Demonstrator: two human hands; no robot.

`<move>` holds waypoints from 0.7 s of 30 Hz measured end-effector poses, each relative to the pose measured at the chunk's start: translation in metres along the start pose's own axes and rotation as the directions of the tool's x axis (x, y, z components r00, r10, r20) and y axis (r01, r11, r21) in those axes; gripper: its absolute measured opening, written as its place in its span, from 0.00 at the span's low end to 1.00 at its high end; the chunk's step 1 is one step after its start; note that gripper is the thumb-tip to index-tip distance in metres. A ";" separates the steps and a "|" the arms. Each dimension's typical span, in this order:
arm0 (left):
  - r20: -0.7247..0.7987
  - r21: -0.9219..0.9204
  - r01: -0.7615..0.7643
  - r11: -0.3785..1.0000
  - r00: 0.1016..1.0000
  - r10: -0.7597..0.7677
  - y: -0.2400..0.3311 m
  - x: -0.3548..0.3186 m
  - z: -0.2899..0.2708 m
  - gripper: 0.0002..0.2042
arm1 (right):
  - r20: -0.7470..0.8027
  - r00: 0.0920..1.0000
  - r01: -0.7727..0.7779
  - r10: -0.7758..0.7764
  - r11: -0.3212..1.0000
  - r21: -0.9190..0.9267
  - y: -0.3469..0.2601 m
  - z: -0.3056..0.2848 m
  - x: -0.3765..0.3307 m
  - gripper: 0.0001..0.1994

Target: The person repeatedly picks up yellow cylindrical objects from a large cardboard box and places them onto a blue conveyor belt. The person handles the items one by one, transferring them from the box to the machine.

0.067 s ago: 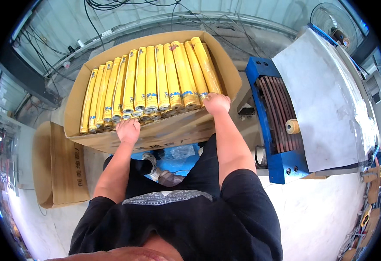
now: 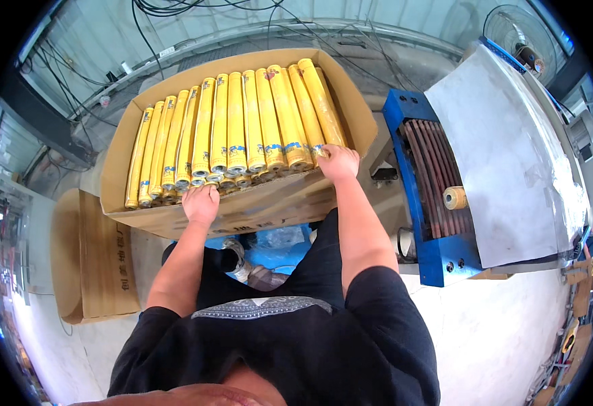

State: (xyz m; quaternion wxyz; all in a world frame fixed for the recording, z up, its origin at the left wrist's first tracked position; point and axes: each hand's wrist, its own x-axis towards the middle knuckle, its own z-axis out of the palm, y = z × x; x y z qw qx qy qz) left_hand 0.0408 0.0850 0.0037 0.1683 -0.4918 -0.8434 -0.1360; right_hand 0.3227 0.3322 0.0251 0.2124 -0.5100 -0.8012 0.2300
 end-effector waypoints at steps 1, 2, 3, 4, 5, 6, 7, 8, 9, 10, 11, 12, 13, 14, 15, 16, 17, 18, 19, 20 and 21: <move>0.011 -0.002 -0.012 1.000 1.000 0.012 0.006 0.004 -0.002 0.16 | -0.092 0.996 0.045 -0.019 0.955 0.293 0.029 0.010 -0.004 0.18; 0.024 0.000 -0.019 1.000 1.000 0.019 0.010 0.007 -0.003 0.16 | -0.182 0.983 0.117 -0.017 0.824 0.555 0.045 0.017 -0.013 0.19; 0.032 0.017 0.001 1.000 0.999 -0.001 0.001 0.004 -0.004 0.16 | -0.110 0.985 0.045 0.136 0.413 0.910 0.033 0.011 -0.033 0.23; 0.039 0.024 0.018 1.000 0.999 -0.019 -0.004 0.000 -0.004 0.16 | 0.035 0.971 -0.007 0.236 -0.117 0.993 0.020 -0.003 -0.060 0.29; 0.046 0.021 0.019 1.000 0.999 -0.019 -0.002 0.000 -0.004 0.16 | 0.095 0.976 -0.004 0.195 -0.422 0.907 0.036 -0.009 -0.079 0.30; 0.059 0.020 0.026 0.999 0.998 -0.027 0.000 0.001 -0.005 0.17 | 0.143 0.980 -0.007 0.141 -0.686 0.727 0.057 -0.017 -0.097 0.31; 0.070 0.025 0.034 0.999 0.997 -0.036 0.000 0.003 -0.007 0.17 | 0.154 0.976 0.006 0.152 -0.731 0.682 0.071 -0.027 -0.110 0.33; 0.076 0.025 0.042 0.999 0.996 -0.043 0.001 0.006 -0.007 0.17 | 0.158 0.975 0.023 0.159 -0.771 0.637 0.082 -0.040 -0.119 0.36; 0.077 0.020 0.038 0.999 0.996 -0.039 0.001 0.007 -0.006 0.18 | 0.127 0.960 0.109 0.251 -0.748 0.654 0.093 -0.052 -0.127 0.39; 0.101 0.035 0.050 0.998 0.993 -0.054 0.001 0.009 -0.005 0.18 | 0.096 0.936 0.192 0.339 -0.718 0.669 0.102 -0.063 -0.131 0.42; 0.126 0.050 0.058 0.997 0.990 -0.064 0.004 0.013 -0.007 0.18 | 0.071 0.915 0.263 0.396 -0.721 0.641 0.105 -0.077 -0.134 0.45; 0.150 0.066 0.067 0.996 0.986 -0.077 0.004 0.015 -0.008 0.18 | 0.042 0.879 0.339 0.476 -0.684 0.646 0.106 -0.084 -0.135 0.47; 0.116 0.028 0.062 0.998 0.991 -0.065 0.000 0.011 -0.003 0.19 | 0.050 0.833 0.383 0.550 -0.640 0.666 0.114 -0.085 -0.136 0.45; 0.108 0.024 0.060 0.998 0.992 -0.062 0.000 0.011 -0.002 0.19 | 0.051 0.784 0.425 0.619 -0.594 0.683 0.120 -0.088 -0.136 0.44; 0.099 0.021 0.060 0.998 0.993 -0.062 -0.001 0.010 -0.001 0.19 | 0.036 0.781 0.437 0.623 -0.588 0.681 0.127 -0.091 -0.135 0.41; 0.090 0.020 0.063 0.998 0.994 -0.064 -0.001 0.009 0.000 0.19 | 0.022 0.780 0.447 0.625 -0.582 0.679 0.133 -0.093 -0.134 0.38; 0.098 0.021 0.058 0.998 0.993 -0.060 0.000 0.008 -0.002 0.19 | 0.012 0.779 0.456 0.627 -0.579 0.675 0.138 -0.095 -0.131 0.36; 0.109 0.023 0.050 0.998 0.993 -0.052 0.002 0.007 -0.005 0.19 | -0.027 0.820 0.427 0.571 -0.580 0.694 0.148 -0.097 -0.128 0.32; 0.119 0.025 0.042 0.999 0.992 -0.045 0.004 0.006 -0.008 0.19 | -0.065 0.857 0.397 0.511 -0.577 0.713 0.157 -0.101 -0.121 0.29; 0.142 0.030 0.049 0.998 0.988 -0.053 0.004 0.006 -0.009 0.19 | -0.096 0.889 0.368 0.447 -0.575 0.730 0.162 -0.101 -0.114 0.26; 0.167 0.034 0.054 0.998 0.984 -0.059 0.004 0.005 -0.009 0.19 | 0.033 0.824 0.378 0.565 -0.594 0.710 0.162 -0.105 -0.102 0.21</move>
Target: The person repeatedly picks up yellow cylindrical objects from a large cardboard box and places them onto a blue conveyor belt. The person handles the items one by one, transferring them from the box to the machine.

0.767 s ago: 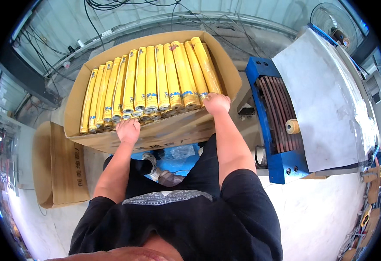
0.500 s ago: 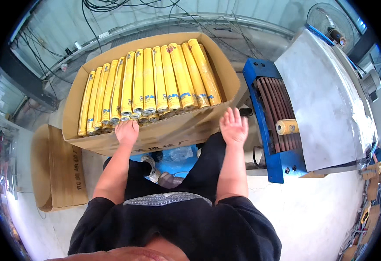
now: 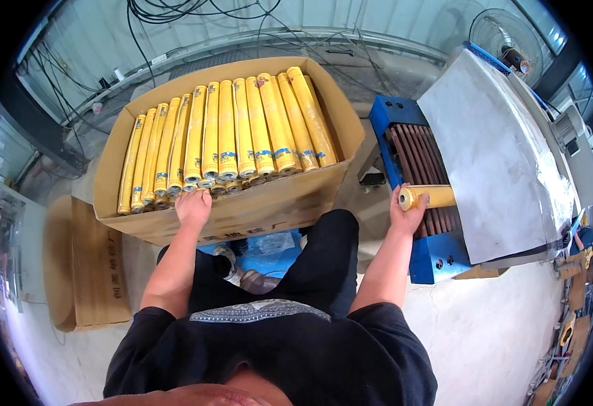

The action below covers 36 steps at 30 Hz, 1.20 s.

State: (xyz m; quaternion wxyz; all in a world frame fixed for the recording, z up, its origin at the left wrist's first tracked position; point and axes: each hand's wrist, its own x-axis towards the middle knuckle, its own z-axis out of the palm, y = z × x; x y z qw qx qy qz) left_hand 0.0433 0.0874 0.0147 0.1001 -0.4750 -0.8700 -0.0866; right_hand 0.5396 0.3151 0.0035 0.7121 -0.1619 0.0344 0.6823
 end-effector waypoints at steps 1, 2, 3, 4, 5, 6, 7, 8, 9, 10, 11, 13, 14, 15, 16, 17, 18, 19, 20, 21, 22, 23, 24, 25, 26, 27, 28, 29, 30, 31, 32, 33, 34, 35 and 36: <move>0.025 0.002 0.004 1.000 1.000 -0.004 0.001 0.000 -0.001 0.19 | -0.002 0.999 -0.054 0.054 0.999 0.007 0.005 0.002 0.004 0.19; 0.071 -0.034 0.035 0.999 0.997 -0.033 0.004 0.002 -0.003 0.18 | 0.041 0.996 -0.078 0.078 0.997 -0.005 0.011 0.003 0.008 0.17; 0.114 -0.072 0.068 0.995 0.992 -0.059 0.009 0.006 -0.009 0.18 | 0.088 0.991 -0.099 0.100 0.995 -0.018 0.021 0.004 0.008 0.16; 0.161 -0.100 0.117 0.988 0.982 -0.100 0.010 0.008 -0.015 0.18 | -0.001 0.997 -0.078 0.079 0.997 0.015 0.051 0.025 -0.015 0.15; 0.198 -0.140 0.121 0.983 0.976 -0.092 0.015 0.010 -0.020 0.19 | -0.031 0.982 -0.184 0.187 0.979 0.090 0.077 0.039 -0.043 0.15; 0.232 -0.183 0.121 0.976 0.970 -0.077 0.028 0.014 -0.028 0.21 | 0.040 0.964 -0.265 0.264 0.964 0.035 0.103 0.044 -0.074 0.15; 0.291 -0.193 0.075 0.978 0.957 -0.016 0.064 0.014 -0.055 0.26 | 0.047 0.919 -0.391 0.391 0.920 -0.009 0.123 0.040 -0.103 0.16; 0.262 -0.343 0.004 0.939 0.961 0.092 0.086 0.008 -0.065 0.30 | 0.125 0.841 -0.517 0.527 0.849 -0.105 0.147 0.028 -0.130 0.16; 0.381 -0.720 0.128 0.682 0.894 0.235 0.104 0.003 -0.062 0.32 | 0.043 0.772 -0.615 0.634 0.763 -0.199 0.167 0.013 -0.153 0.17; 0.456 -0.859 0.289 0.423 0.808 0.373 0.126 -0.006 -0.059 0.37 | -0.005 0.750 -0.610 0.661 0.689 -0.391 0.188 -0.013 -0.178 0.17; 0.509 -0.860 0.423 0.285 0.747 0.427 0.142 -0.021 -0.054 0.40 | 0.011 0.675 -0.625 0.738 0.580 -0.522 0.195 -0.009 -0.211 0.19; 0.614 -0.765 0.340 0.547 0.643 0.458 0.153 -0.032 -0.092 0.32 | 0.117 0.513 -0.645 0.850 0.473 -0.600 0.204 -0.008 -0.257 0.22; 0.597 -0.799 0.451 0.397 0.666 0.446 0.142 -0.039 -0.089 0.29 | 0.103 0.442 -0.638 0.891 0.393 -0.662 0.201 -0.008 -0.252 0.22; 0.586 -0.808 0.541 0.235 0.691 0.424 0.127 -0.047 -0.083 0.25 | 0.084 0.363 -0.627 0.928 0.310 -0.715 0.197 -0.007 -0.247 0.21; 0.548 -0.832 0.532 0.156 0.745 0.380 0.116 -0.052 -0.078 0.24 | 0.073 0.315 -0.602 0.946 0.259 -0.755 0.199 -0.006 -0.243 0.21; 0.514 -0.851 0.518 0.087 0.790 0.334 0.106 -0.058 -0.073 0.23 | 0.062 0.271 -0.578 0.961 0.214 -0.787 0.203 -0.002 -0.244 0.21; 0.478 -0.869 0.494 0.016 0.830 0.287 0.097 -0.062 -0.073 0.22 | 0.026 0.260 -0.544 0.965 0.169 -0.822 0.211 0.001 -0.245 0.22; 0.474 -0.873 0.488 -0.001 0.848 0.236 0.084 -0.064 -0.076 0.22 | 0.011 0.234 -0.469 0.972 0.122 -0.874 0.221 0.005 -0.243 0.24; 0.458 -0.882 0.470 -0.023 0.869 0.189 0.074 -0.060 -0.085 0.22 | 0.032 0.226 -0.346 0.974 0.110 -0.932 0.230 0.007 -0.242 0.26; 0.441 -0.892 0.451 -0.043 0.886 0.145 0.063 -0.055 -0.091 0.22 | 0.056 0.219 -0.216 0.974 0.104 -0.971 0.238 0.010 -0.242 0.28; 0.431 -0.902 0.432 0.013 0.898 0.083 0.047 -0.044 -0.088 0.23 | 0.056 0.188 -0.189 0.981 0.093 -0.978 0.243 0.014 -0.241 0.28; 0.473 -0.881 0.473 0.006 0.881 0.021 0.036 -0.032 -0.110 0.24 | 0.048 0.161 -0.167 0.986 0.075 -0.983 0.244 0.020 -0.241 0.29; 0.422 -0.906 0.422 -0.010 0.906 0.020 0.015 -0.019 -0.111 0.24 | 0.042 0.127 -0.138 0.991 0.060 -0.989 0.244 0.023 -0.239 0.30; 0.461 -0.886 0.461 0.048 0.887 -0.004 -0.006 0.000 -0.114 0.24 | 0.021 0.134 -0.093 0.991 0.033 -0.995 0.242 0.018 -0.232 0.30; 0.475 -0.863 0.480 0.156 0.877 -0.071 -0.029 0.023 -0.118 0.26 | 0.000 0.138 -0.050 0.990 0.007 -0.999 0.237 0.006 -0.225 0.30; 0.483 -0.826 0.501 0.259 0.865 -0.132 -0.053 0.049 -0.120 0.28 | -0.022 0.150 -0.007 0.988 -0.021 -1.000 0.230 -0.003 -0.220 0.30; 0.483 -0.775 0.520 0.360 0.854 -0.193 -0.075 0.073 -0.122 0.30 | -0.049 0.177 -0.037 0.983 -0.043 -0.998 0.223 -0.009 -0.216 0.30; 0.438 -0.787 0.465 0.405 0.884 -0.165 -0.093 0.094 -0.122 0.31 | -0.079 0.208 -0.072 0.975 -0.065 -0.995 0.214 -0.015 -0.212 0.30; 0.391 -0.795 0.408 0.449 0.911 -0.135 -0.111 0.112 -0.123 0.32 | -0.109 0.239 -0.108 0.965 -0.085 -0.991 0.206 -0.022 -0.213 0.30; 0.346 -0.703 0.367 0.610 0.925 -0.158 -0.143 0.133 -0.111 0.32 | -0.136 0.216 -0.130 0.967 -0.110 -0.985 0.203 -0.031 -0.215 0.30; 0.297 -0.583 0.320 0.747 0.939 -0.170 -0.172 0.145 -0.085 0.33 | -0.164 0.195 -0.151 0.967 -0.135 -0.979 0.200 -0.041 -0.215 0.30; 0.325 -0.493 0.344 0.799 0.925 -0.198 -0.183 0.148 -0.061 0.34 | -0.191 0.190 -0.172 0.963 -0.158 -0.972 0.195 -0.049 -0.214 0.30; 0.342 -0.392 0.366 0.844 0.910 -0.235 -0.190 0.150 -0.045 0.34 | -0.258 0.172 -0.214 0.951 -0.220 -0.952 0.191 -0.045 -0.217 0.30; 0.356 -0.292 0.387 0.875 0.893 -0.276 -0.192 0.147 -0.025 0.34 | -0.271 0.148 -0.251 0.951 -0.229 -0.941 0.189 -0.050 -0.220 0.30; 0.403 -0.183 0.330 0.926 0.884 -0.236 -0.190 0.133 0.000 0.35 | -0.291 0.136 -0.227 0.947 -0.256 -0.940 0.187 -0.057 -0.219 0.30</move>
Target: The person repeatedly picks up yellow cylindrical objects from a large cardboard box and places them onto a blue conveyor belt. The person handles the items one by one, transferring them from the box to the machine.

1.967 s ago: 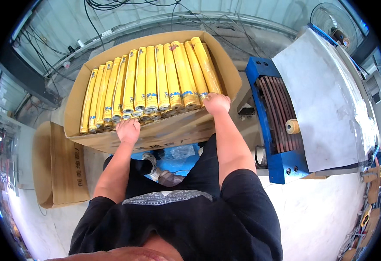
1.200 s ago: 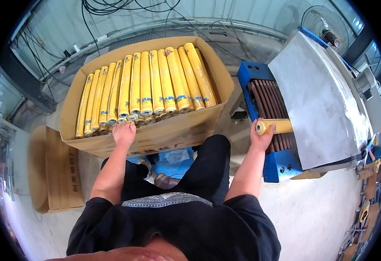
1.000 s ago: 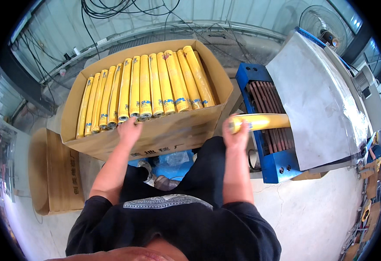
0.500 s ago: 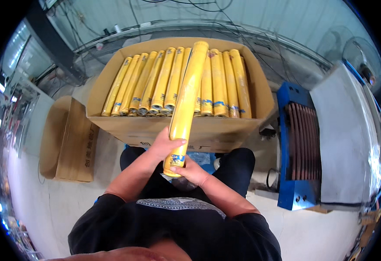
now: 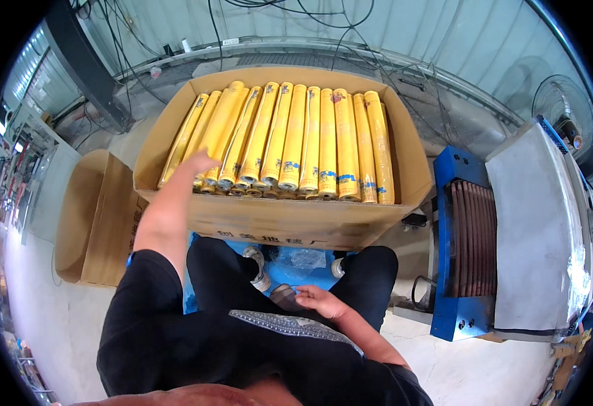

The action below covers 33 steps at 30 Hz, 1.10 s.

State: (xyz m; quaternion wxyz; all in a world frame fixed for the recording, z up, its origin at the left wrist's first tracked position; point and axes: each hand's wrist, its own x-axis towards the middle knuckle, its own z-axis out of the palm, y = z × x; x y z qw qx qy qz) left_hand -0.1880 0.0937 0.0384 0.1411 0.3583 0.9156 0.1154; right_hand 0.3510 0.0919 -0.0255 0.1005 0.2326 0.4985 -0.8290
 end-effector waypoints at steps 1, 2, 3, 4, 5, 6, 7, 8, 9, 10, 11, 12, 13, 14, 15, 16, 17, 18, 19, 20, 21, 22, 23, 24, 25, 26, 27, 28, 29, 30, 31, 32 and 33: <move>0.064 0.134 -0.035 0.990 0.998 0.026 -0.004 -0.008 0.024 0.36 | -0.001 1.000 -0.019 0.019 1.000 -0.022 0.006 -0.002 0.001 0.30; 0.205 0.072 -0.050 0.996 0.978 0.035 0.015 -0.024 0.033 0.35 | -0.046 0.999 -0.009 0.009 1.000 -0.001 0.011 -0.005 -0.001 0.30; 0.338 0.013 -0.039 0.999 0.941 0.032 0.032 -0.043 0.032 0.35 | -0.085 0.996 -0.026 0.032 0.997 0.068 0.011 -0.007 -0.002 0.30; 0.343 0.112 -0.060 0.992 0.939 0.018 0.032 -0.051 0.030 0.34 | -0.099 0.993 -0.052 0.065 0.990 0.128 0.009 -0.008 -0.003 0.30; 0.350 0.207 -0.076 0.975 0.937 -0.001 0.029 -0.060 0.031 0.33 | -0.109 0.988 -0.084 0.105 0.979 0.186 0.008 -0.010 -0.004 0.30; 0.360 0.298 -0.098 0.949 0.933 -0.016 0.025 -0.066 0.034 0.32 | -0.098 0.988 -0.091 0.121 0.960 0.263 0.006 -0.013 -0.003 0.31; 0.143 0.208 -0.136 0.969 0.984 0.107 0.009 -0.068 0.044 0.28 | -0.128 0.979 -0.118 0.161 0.949 0.293 0.005 -0.015 -0.003 0.29; 0.131 0.063 -0.064 0.996 0.990 0.055 0.011 -0.072 0.042 0.28 | -0.131 0.974 -0.123 0.185 0.917 0.380 0.005 -0.019 -0.001 0.26; 0.123 -0.083 0.006 0.997 0.992 0.004 0.018 -0.078 0.035 0.29 | -0.134 0.970 -0.120 0.204 0.879 0.462 0.004 -0.023 0.001 0.24; 0.177 -0.011 0.029 1.000 0.984 -0.027 0.026 -0.083 0.029 0.28 | -0.134 0.976 -0.083 0.172 0.863 0.497 0.004 -0.025 0.001 0.20; 0.224 0.065 0.050 0.997 0.973 -0.063 0.034 -0.090 0.021 0.28 | -0.120 0.978 -0.081 0.171 0.840 0.536 0.006 -0.029 0.004 0.20; 0.268 0.142 0.064 0.988 0.958 -0.101 0.039 -0.094 0.018 0.28 | -0.107 0.980 -0.078 0.170 0.815 0.575 0.011 -0.033 0.009 0.21; 0.235 0.138 0.050 0.989 0.968 -0.082 0.038 -0.093 0.020 0.29 | -0.096 0.981 -0.074 0.167 0.787 0.613 0.014 -0.036 0.013 0.21; 0.199 0.137 0.042 0.990 0.978 -0.069 0.034 -0.093 0.024 0.29 | -0.097 0.981 -0.071 0.165 0.784 0.616 0.014 -0.034 0.014 0.21; 0.163 0.137 0.031 0.990 0.985 -0.053 0.030 -0.092 0.026 0.29 | -0.094 0.983 -0.070 0.161 0.788 0.612 0.014 -0.033 0.014 0.22; 0.096 0.095 0.029 0.995 0.995 -0.038 0.025 -0.091 0.027 0.28 | -0.092 0.983 -0.068 0.156 0.790 0.609 0.013 -0.031 0.014 0.22; 0.030 0.051 0.018 0.999 0.999 -0.020 0.023 -0.086 0.026 0.26 | -0.096 0.984 -0.060 0.149 0.793 0.607 0.011 -0.031 0.014 0.23; -0.038 0.008 0.003 1.000 0.999 -0.003 0.020 -0.080 0.025 0.24 | -0.099 0.985 -0.053 0.143 0.789 0.612 0.012 -0.032 0.013 0.23; -0.089 0.008 0.009 1.000 0.996 -0.008 0.015 -0.074 0.023 0.25 | -0.101 0.986 -0.045 0.136 0.785 0.618 0.017 -0.033 0.010 0.23; -0.142 0.005 0.016 1.000 0.990 -0.015 0.006 -0.067 0.019 0.25 | -0.104 0.986 -0.038 0.130 0.783 0.621 0.019 -0.034 0.009 0.23; -0.189 0.000 0.026 1.000 0.982 -0.025 -0.006 -0.059 0.018 0.25 | -0.110 0.985 -0.036 0.134 0.779 0.627 0.020 -0.035 0.006 0.24; -0.191 0.016 0.070 0.997 0.979 -0.065 -0.020 -0.048 0.012 0.26 | -0.115 0.984 -0.035 0.138 0.775 0.632 0.019 -0.036 0.003 0.24; -0.191 0.030 0.120 0.992 0.975 -0.112 -0.039 -0.038 0.008 0.28 | -0.118 0.982 -0.041 0.149 0.771 0.635 0.017 -0.035 0.000 0.24; -0.217 0.062 0.216 0.974 0.956 -0.198 -0.064 -0.028 0.007 0.29 | -0.134 0.978 -0.039 0.161 0.767 0.640 0.012 -0.032 -0.002 0.25; -0.244 0.088 0.311 0.946 0.928 -0.283 -0.086 -0.020 0.008 0.31 | -0.124 0.979 -0.039 0.160 0.753 0.657 0.010 -0.032 -0.002 0.26; -0.204 0.065 0.381 0.922 0.910 -0.361 -0.094 -0.014 0.006 0.31 | -0.122 0.980 -0.033 0.156 0.735 0.678 0.011 -0.035 -0.002 0.26; -0.162 0.046 0.446 0.894 0.886 -0.434 -0.097 -0.009 -0.001 0.32 | -0.123 0.981 -0.023 0.151 0.716 0.698 0.012 -0.038 -0.002 0.27; -0.118 0.031 0.510 0.860 0.856 -0.504 -0.100 -0.004 -0.005 0.32 | -0.130 0.978 -0.022 0.160 0.708 0.706 0.012 -0.040 -0.001 0.29; -0.111 0.025 0.523 0.852 0.848 -0.518 -0.108 0.002 -0.008 0.32 | -0.125 0.978 -0.030 0.170 0.698 0.715 0.012 -0.039 0.002 0.29; -0.104 0.020 0.536 0.844 0.841 -0.532 -0.115 0.007 -0.009 0.33 | -0.118 0.976 -0.044 0.183 0.697 0.716 0.011 -0.039 0.005 0.29; -0.096 0.015 0.549 0.836 0.833 -0.545 -0.121 0.014 -0.010 0.33 | -0.112 0.974 -0.058 0.197 0.695 0.717 0.009 -0.040 0.008 0.29; -0.099 0.001 0.559 0.829 0.825 -0.556 -0.125 0.017 -0.009 0.34 | -0.104 0.973 -0.072 0.208 0.695 0.716 0.009 -0.040 0.011 0.29; -0.126 -0.013 0.559 0.829 0.822 -0.556 -0.133 0.025 -0.005 0.35 | -0.097 0.971 -0.086 0.220 0.694 0.714 0.008 -0.040 0.015 0.29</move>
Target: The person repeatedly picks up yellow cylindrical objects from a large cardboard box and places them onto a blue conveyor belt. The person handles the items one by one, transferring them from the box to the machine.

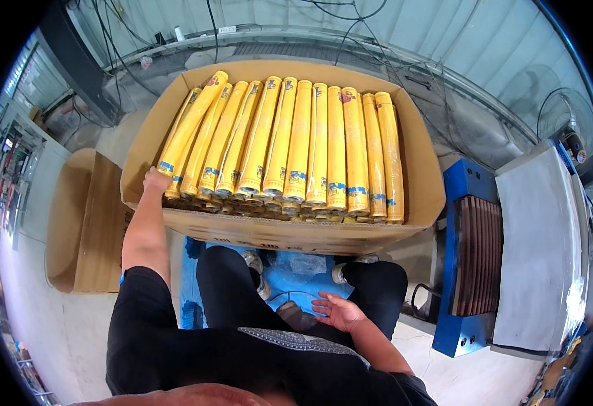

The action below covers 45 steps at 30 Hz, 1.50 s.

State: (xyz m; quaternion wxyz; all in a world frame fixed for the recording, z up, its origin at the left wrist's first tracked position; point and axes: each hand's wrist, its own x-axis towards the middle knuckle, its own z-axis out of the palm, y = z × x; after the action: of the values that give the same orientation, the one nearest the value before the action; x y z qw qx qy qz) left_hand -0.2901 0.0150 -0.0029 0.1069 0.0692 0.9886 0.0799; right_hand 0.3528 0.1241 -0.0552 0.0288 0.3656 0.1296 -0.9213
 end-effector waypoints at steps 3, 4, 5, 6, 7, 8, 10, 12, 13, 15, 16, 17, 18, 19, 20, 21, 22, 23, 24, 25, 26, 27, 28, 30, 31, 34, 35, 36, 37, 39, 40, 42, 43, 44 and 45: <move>-0.025 -0.024 0.020 1.000 0.999 -0.021 0.001 0.022 0.016 0.38 | -0.015 0.999 -0.037 0.037 0.999 -0.004 -0.003 0.001 0.009 0.29; -0.001 -0.021 0.039 0.999 0.999 -0.039 0.000 0.027 0.020 0.39 | -0.021 0.999 -0.050 0.050 0.999 -0.004 -0.003 0.000 0.010 0.29; 0.021 -0.025 0.058 0.998 0.998 -0.057 0.001 0.029 0.023 0.40 | -0.027 0.998 -0.056 0.056 0.998 -0.001 -0.005 0.000 0.011 0.30; 0.057 -0.042 0.084 0.996 0.995 -0.082 0.001 0.034 0.027 0.41 | -0.033 0.998 -0.062 0.062 0.998 0.002 -0.005 0.001 0.012 0.30; 0.093 -0.059 0.112 0.992 0.990 -0.106 0.000 0.037 0.031 0.42 | -0.040 0.997 -0.069 0.069 0.998 0.005 -0.006 0.001 0.013 0.30; 0.125 -0.071 0.137 0.988 0.984 -0.128 0.001 0.039 0.029 0.43 | -0.055 0.996 -0.068 0.068 0.998 0.012 -0.006 0.002 0.014 0.30; 0.098 -0.040 0.016 0.999 0.995 -0.012 0.005 0.037 0.033 0.46 | -0.087 0.994 -0.065 0.066 0.998 0.025 -0.006 0.004 0.013 0.30; 0.081 -0.028 -0.176 0.984 0.981 0.178 -0.015 0.044 0.037 0.46 | -0.088 0.993 -0.079 0.078 0.997 -0.008 -0.008 0.011 0.015 0.31; 0.190 -0.214 -0.264 0.941 0.933 0.305 -0.030 0.049 0.045 0.40 | -0.074 0.993 -0.090 0.087 0.996 -0.031 -0.010 0.013 0.017 0.32; 0.124 -0.105 -0.294 0.950 0.944 0.306 0.012 0.022 0.035 0.35 | -0.094 0.993 -0.067 0.065 0.998 -0.009 -0.001 0.011 0.019 0.33; 0.084 -0.044 -0.299 0.953 0.950 0.302 0.027 0.004 0.024 0.33 | -0.095 0.994 -0.063 0.062 0.998 -0.002 0.002 0.008 0.020 0.33; 0.049 -0.059 -0.297 0.953 0.953 0.300 0.026 -0.003 0.019 0.29 | -0.090 0.994 -0.063 0.062 0.998 -0.010 0.003 0.007 0.022 0.33; 0.094 -0.151 -0.276 0.949 0.952 0.291 0.010 0.003 0.021 0.30 | -0.076 0.995 -0.074 0.072 0.997 -0.028 0.002 0.008 0.023 0.33; 0.138 -0.241 -0.251 0.938 0.947 0.289 -0.009 0.015 0.030 0.31 | -0.062 0.995 -0.084 0.082 0.995 -0.046 0.001 0.008 0.024 0.33; 0.190 -0.334 -0.234 0.913 0.932 0.309 -0.009 0.015 0.032 0.33 | -0.063 0.995 -0.080 0.077 0.995 -0.053 -0.001 0.008 0.022 0.33; 0.177 -0.264 -0.255 0.930 0.935 0.307 -0.010 0.014 0.032 0.35 | -0.068 0.995 -0.076 0.073 0.996 -0.049 -0.001 0.009 0.021 0.32; 0.163 -0.192 -0.272 0.943 0.939 0.304 -0.012 0.012 0.033 0.37 | -0.064 0.996 -0.073 0.069 0.996 -0.054 0.001 0.009 0.020 0.32; 0.153 -0.124 -0.296 0.947 0.937 0.313 -0.004 0.005 0.032 0.39 | -0.067 0.996 -0.059 0.055 0.997 -0.054 0.002 0.007 0.019 0.32; 0.099 -0.095 -0.375 0.922 0.918 0.383 0.010 -0.010 0.025 0.40 | -0.070 0.997 -0.046 0.042 0.998 -0.048 0.004 0.006 0.017 0.32; 0.046 -0.063 -0.448 0.892 0.891 0.451 0.025 -0.028 0.018 0.41 | -0.082 0.996 -0.032 0.029 0.999 -0.044 0.004 0.005 0.014 0.31; -0.013 -0.020 -0.509 0.860 0.860 0.509 0.034 -0.045 0.010 0.43 | -0.082 0.996 -0.026 0.022 0.999 -0.044 0.004 0.006 0.013 0.31; -0.078 0.031 -0.612 0.791 0.787 0.612 0.034 -0.055 0.011 0.42 | -0.081 0.996 -0.028 0.024 0.999 -0.047 0.006 0.007 0.013 0.31; -0.026 0.097 -0.619 0.779 0.781 0.624 0.039 -0.062 0.009 0.41 | -0.069 0.997 -0.030 0.027 0.998 -0.049 0.006 0.006 0.014 0.31; 0.084 0.218 -0.637 0.739 0.767 0.636 0.056 -0.082 0.003 0.40 | -0.051 0.998 -0.033 0.031 0.998 -0.051 0.005 0.003 0.015 0.31; 0.230 0.297 -0.639 0.709 0.769 0.596 0.063 -0.087 0.002 0.39 | -0.050 0.998 -0.036 0.034 0.998 -0.054 0.005 0.004 0.013 0.31; 0.147 0.298 -0.463 0.835 0.886 0.439 0.069 -0.094 0.017 0.38 | -0.059 0.998 -0.016 0.012 0.998 -0.067 0.007 0.010 0.009 0.29; 0.172 0.255 -0.457 0.852 0.889 0.425 0.073 -0.096 0.015 0.36 | -0.048 0.999 -0.008 0.004 0.997 -0.077 0.008 0.009 0.008 0.29; 0.189 0.257 -0.427 0.867 0.902 0.389 0.077 -0.101 0.016 0.36 | -0.038 0.999 0.000 -0.004 0.996 -0.087 0.010 0.006 0.008 0.30; 0.206 0.259 -0.398 0.880 0.913 0.352 0.082 -0.107 0.018 0.35 | -0.027 1.000 0.009 -0.012 0.995 -0.098 0.011 0.004 0.008 0.30; 0.287 0.290 -0.356 0.889 0.918 0.274 0.106 -0.135 0.006 0.33 | -0.031 0.999 0.022 -0.025 0.996 -0.090 0.012 0.001 0.009 0.30; 0.282 0.307 -0.405 0.861 0.903 0.324 0.117 -0.144 0.003 0.33 | -0.036 0.999 0.032 -0.035 0.996 -0.080 0.013 -0.002 0.009 0.29; 0.284 0.338 -0.504 0.795 0.860 0.424 0.135 -0.172 -0.001 0.32 | -0.017 0.999 0.040 -0.043 0.992 -0.119 0.014 -0.006 0.010 0.30; 0.258 0.288 -0.582 0.760 0.812 0.524 0.145 -0.189 -0.005 0.30 | -0.002 0.999 0.038 -0.038 0.992 -0.119 0.014 -0.008 0.011 0.30; 0.264 0.195 -0.644 0.740 0.761 0.593 0.151 -0.199 0.000 0.31 | 0.017 0.999 0.032 -0.030 0.990 -0.135 0.012 -0.005 0.011 0.31; 0.264 0.097 -0.697 0.711 0.706 0.657 0.159 -0.205 0.007 0.31 | 0.002 1.000 0.019 -0.019 0.990 -0.139 0.010 -0.001 0.010 0.29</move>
State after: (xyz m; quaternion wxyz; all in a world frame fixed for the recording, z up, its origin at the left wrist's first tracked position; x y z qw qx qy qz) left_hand -0.0715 0.1402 0.0586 0.1666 0.4463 0.8792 0.0113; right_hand 0.3478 0.1151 -0.0654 0.0453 0.3611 0.1969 -0.9104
